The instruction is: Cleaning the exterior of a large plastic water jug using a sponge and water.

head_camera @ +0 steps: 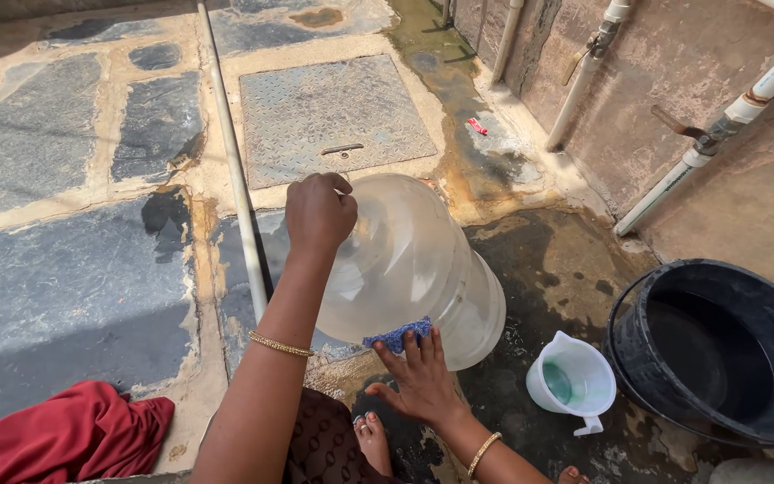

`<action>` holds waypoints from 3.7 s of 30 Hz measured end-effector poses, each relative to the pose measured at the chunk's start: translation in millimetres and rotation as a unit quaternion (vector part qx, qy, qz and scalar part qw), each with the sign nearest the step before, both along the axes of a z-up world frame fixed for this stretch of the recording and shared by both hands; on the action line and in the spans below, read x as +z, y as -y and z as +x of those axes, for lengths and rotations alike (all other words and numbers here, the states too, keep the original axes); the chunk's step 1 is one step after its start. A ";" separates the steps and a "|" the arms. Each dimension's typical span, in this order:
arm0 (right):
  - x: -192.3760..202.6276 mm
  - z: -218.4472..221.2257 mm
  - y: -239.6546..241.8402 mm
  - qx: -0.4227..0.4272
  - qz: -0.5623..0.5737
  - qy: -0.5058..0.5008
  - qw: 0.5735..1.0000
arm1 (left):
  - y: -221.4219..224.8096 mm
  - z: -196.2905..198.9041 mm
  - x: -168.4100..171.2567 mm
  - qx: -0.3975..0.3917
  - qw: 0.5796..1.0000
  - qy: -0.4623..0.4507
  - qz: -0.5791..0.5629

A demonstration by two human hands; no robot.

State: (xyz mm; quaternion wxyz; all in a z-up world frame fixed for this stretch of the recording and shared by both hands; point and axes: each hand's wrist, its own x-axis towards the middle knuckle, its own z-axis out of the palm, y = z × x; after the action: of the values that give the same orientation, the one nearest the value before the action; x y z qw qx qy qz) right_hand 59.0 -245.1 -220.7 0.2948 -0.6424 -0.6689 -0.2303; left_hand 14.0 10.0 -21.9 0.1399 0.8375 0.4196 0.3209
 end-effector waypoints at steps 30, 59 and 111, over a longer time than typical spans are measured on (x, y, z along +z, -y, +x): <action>76.6 -38.5 -20.0 -0.022 -0.031 0.084 0.996 | 13.9 23.0 -10.4 0.043 0.991 -0.061 0.112; 85.3 -4.8 -9.0 0.024 -0.031 0.072 0.997 | 37.4 29.8 2.5 -0.028 0.997 -0.033 0.065; -157.0 100.9 30.8 -0.200 0.012 -0.694 0.692 | -4.8 -46.3 26.8 -0.137 0.990 -0.010 -0.034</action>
State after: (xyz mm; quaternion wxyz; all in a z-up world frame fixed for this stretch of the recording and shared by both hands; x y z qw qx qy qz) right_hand 159.8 -275.9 -377.7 0.6296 -0.7346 -0.1268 0.2189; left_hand -32.3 14.9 5.0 0.2068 0.8850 0.3127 0.2760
